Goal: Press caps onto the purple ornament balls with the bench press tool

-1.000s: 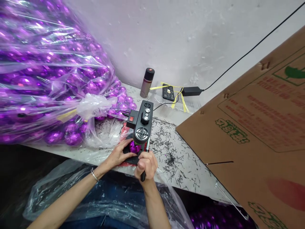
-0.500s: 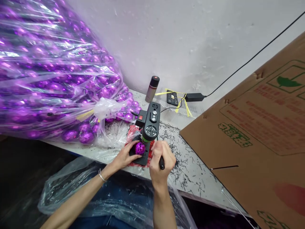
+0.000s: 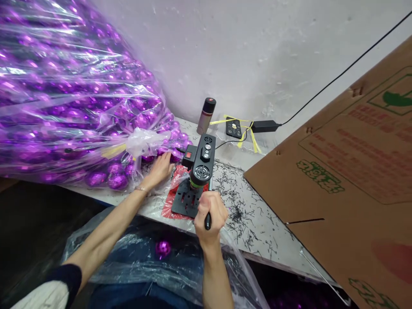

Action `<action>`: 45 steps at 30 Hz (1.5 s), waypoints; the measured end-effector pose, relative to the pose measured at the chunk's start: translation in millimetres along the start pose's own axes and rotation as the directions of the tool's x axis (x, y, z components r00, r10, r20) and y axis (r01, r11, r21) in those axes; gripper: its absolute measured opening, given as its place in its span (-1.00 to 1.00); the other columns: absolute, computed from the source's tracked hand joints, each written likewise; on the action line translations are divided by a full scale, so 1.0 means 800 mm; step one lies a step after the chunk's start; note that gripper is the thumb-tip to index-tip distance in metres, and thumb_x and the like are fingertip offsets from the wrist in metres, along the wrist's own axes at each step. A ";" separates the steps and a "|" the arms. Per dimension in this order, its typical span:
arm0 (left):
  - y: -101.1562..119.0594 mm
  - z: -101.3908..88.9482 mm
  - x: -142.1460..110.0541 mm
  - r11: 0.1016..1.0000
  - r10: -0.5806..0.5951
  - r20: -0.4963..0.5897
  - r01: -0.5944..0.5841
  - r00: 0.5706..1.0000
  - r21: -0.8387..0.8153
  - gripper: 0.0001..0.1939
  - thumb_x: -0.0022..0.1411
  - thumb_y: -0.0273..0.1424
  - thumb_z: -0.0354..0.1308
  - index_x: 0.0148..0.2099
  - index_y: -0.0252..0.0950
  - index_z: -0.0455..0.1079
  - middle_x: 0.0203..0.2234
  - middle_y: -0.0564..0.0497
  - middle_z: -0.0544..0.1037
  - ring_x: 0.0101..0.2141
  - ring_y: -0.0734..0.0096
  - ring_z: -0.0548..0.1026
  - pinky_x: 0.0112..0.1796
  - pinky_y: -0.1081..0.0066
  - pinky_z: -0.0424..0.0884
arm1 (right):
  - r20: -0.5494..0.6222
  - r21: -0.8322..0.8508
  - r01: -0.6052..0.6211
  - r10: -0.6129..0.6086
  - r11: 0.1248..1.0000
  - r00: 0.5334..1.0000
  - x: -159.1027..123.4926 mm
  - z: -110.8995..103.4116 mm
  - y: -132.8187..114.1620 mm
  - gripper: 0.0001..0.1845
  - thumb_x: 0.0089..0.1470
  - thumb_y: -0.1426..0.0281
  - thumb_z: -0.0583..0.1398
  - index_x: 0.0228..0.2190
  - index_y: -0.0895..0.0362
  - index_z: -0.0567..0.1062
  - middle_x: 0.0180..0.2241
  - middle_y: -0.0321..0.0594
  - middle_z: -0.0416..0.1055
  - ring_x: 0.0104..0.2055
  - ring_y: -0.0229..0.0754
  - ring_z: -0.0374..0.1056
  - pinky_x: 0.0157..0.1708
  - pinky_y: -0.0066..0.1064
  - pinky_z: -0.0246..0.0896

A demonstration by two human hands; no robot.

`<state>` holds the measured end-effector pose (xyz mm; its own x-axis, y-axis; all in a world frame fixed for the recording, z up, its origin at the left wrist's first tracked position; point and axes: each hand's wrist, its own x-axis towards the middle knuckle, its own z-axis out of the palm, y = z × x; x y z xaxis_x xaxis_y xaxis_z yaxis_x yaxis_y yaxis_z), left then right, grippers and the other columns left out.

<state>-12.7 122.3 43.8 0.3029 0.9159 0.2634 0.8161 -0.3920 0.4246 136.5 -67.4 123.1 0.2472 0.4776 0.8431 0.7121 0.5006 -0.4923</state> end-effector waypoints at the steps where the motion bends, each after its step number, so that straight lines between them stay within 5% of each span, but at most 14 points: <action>1: 0.003 0.002 0.018 0.999 -0.013 0.054 0.011 0.998 0.031 -0.49 0.34 -0.45 0.14 0.28 -0.51 0.24 0.21 -0.45 0.40 0.17 -0.13 0.44 0.17 0.00 0.35 | 0.005 0.005 -0.002 0.002 1.000 1.000 0.000 0.000 0.000 -0.65 0.30 0.55 0.05 -0.54 0.08 0.28 -0.52 -0.33 0.29 -0.46 -0.29 0.26 -0.44 -0.39 0.10; 6: 0.019 0.004 0.051 0.996 -0.089 0.121 0.090 0.989 -0.005 -0.53 0.37 -0.32 0.17 0.20 -0.51 0.28 0.00 -0.43 0.55 0.06 -0.11 0.54 0.04 0.14 0.43 | 0.003 0.021 0.002 -0.002 1.000 1.000 -0.001 0.001 0.000 -0.66 0.30 0.56 0.04 -0.52 0.08 0.27 -0.53 -0.35 0.27 -0.46 -0.29 0.25 -0.43 -0.39 0.10; 12: 0.012 -0.029 0.017 0.898 -0.199 0.090 0.219 0.976 -0.381 -0.36 0.25 -0.30 0.31 0.30 -0.37 0.27 0.05 -0.29 0.56 0.06 -0.07 0.55 0.06 0.11 0.44 | 0.020 -0.002 0.008 -0.008 1.000 1.000 -0.003 0.000 0.000 -0.67 0.29 0.56 0.04 -0.51 0.07 0.27 -0.52 -0.34 0.26 -0.47 -0.30 0.22 -0.44 -0.39 0.09; 14: 0.005 -0.045 -0.011 0.714 -0.247 0.160 0.291 0.956 -0.637 -0.42 0.25 -0.27 0.30 0.27 -0.30 0.34 0.06 -0.22 0.57 0.02 0.02 0.57 0.00 0.17 0.50 | 0.031 -0.009 0.011 -0.010 1.000 0.999 -0.004 0.000 0.000 -0.68 0.28 0.58 0.04 -0.51 0.08 0.27 -0.52 -0.34 0.26 -0.47 -0.30 0.21 -0.45 -0.39 0.08; 16: 0.001 -0.057 -0.044 0.385 -0.245 0.318 0.393 0.916 -0.835 -0.46 0.29 -0.24 0.26 0.26 -0.27 0.36 0.01 -0.18 0.60 -0.08 0.16 0.62 -0.14 0.28 0.55 | 0.026 -0.007 0.012 -0.012 1.000 1.000 -0.003 0.000 -0.001 -0.68 0.28 0.59 0.04 -0.50 0.08 0.27 -0.52 -0.34 0.25 -0.46 -0.31 0.21 -0.45 -0.40 0.09; 19: 0.006 -0.062 -0.092 -0.012 -0.135 0.498 0.501 0.857 -0.865 -0.47 0.28 -0.27 0.29 0.25 -0.26 0.39 -0.08 -0.14 0.64 -0.23 0.30 0.64 -0.29 0.43 0.55 | 0.000 0.007 0.001 -0.001 1.000 1.000 0.002 0.000 -0.003 -0.66 0.28 0.60 0.05 -0.52 0.08 0.25 -0.53 -0.35 0.23 -0.45 -0.31 0.23 -0.45 -0.40 0.08; 22: 0.021 -0.054 -0.124 -0.178 -0.055 0.567 0.551 0.822 -0.815 -0.43 0.27 -0.30 0.32 0.29 -0.23 0.35 -0.12 -0.12 0.66 -0.27 0.30 0.66 -0.32 0.46 0.56 | -0.009 0.016 -0.018 0.018 1.000 1.000 0.010 0.000 -0.007 -0.65 0.28 0.59 0.06 -0.53 0.08 0.24 -0.53 -0.36 0.21 -0.46 -0.32 0.24 -0.46 -0.41 0.07; 25: 0.035 -0.044 -0.137 -0.232 -0.026 0.581 0.561 0.813 -0.795 -0.35 0.26 -0.28 0.33 0.35 -0.15 0.28 -0.05 -0.10 0.63 -0.19 0.25 0.67 -0.19 0.35 0.61 | -0.009 0.019 -0.031 0.031 0.999 0.999 0.018 0.000 -0.010 -0.65 0.28 0.58 0.07 -0.53 0.09 0.24 -0.54 -0.37 0.19 -0.46 -0.34 0.24 -0.46 -0.41 0.05; 28: 0.041 -0.030 -0.140 -0.170 -0.092 0.544 0.525 0.834 -0.834 -0.36 0.27 -0.16 0.31 0.34 -0.13 0.30 0.11 -0.11 0.56 -0.07 0.20 0.63 -0.08 0.23 0.61 | -0.015 0.019 -0.030 0.030 0.999 0.999 0.021 0.000 -0.011 -0.65 0.29 0.58 0.07 -0.54 0.09 0.25 -0.55 -0.37 0.19 -0.47 -0.34 0.24 -0.46 -0.42 0.05; 32: 0.047 -0.002 -0.141 0.232 -0.203 0.339 0.381 0.919 -0.895 -0.28 0.14 -0.12 0.40 0.29 -0.22 0.36 0.21 -0.14 0.49 0.11 0.09 0.54 0.14 0.15 0.47 | -0.017 0.008 -0.028 0.028 1.000 0.999 0.020 -0.001 -0.010 -0.64 0.30 0.55 0.07 -0.55 0.10 0.27 -0.56 -0.36 0.21 -0.48 -0.33 0.25 -0.46 -0.41 0.08; 37: 0.051 0.024 -0.140 0.666 -0.118 0.098 0.152 0.988 -0.730 -0.31 0.11 -0.10 0.42 0.22 -0.24 0.40 0.13 -0.19 0.55 0.15 -0.04 0.51 0.20 -0.02 0.38 | 0.018 0.005 -0.016 0.016 1.000 1.000 0.016 -0.003 -0.007 -0.66 0.30 0.54 0.06 -0.53 0.09 0.29 -0.55 -0.34 0.25 -0.46 -0.31 0.26 -0.44 -0.40 0.11; 45: 0.060 0.028 -0.132 0.822 0.177 -0.077 -0.190 0.981 -0.537 -0.42 0.22 -0.13 0.36 0.22 -0.23 0.39 0.06 -0.21 0.55 0.09 0.01 0.52 0.12 0.02 0.45 | 0.021 0.001 -0.014 0.014 1.000 1.000 0.013 -0.004 -0.008 -0.68 0.29 0.55 0.06 -0.50 0.09 0.33 -0.53 -0.32 0.30 -0.45 -0.29 0.27 -0.43 -0.39 0.12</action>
<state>5.3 8.8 16.9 0.4034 0.8228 0.4004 0.3486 -0.5427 0.7641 136.9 -67.9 135.8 0.2435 0.4998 0.8312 0.7076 0.4945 -0.5047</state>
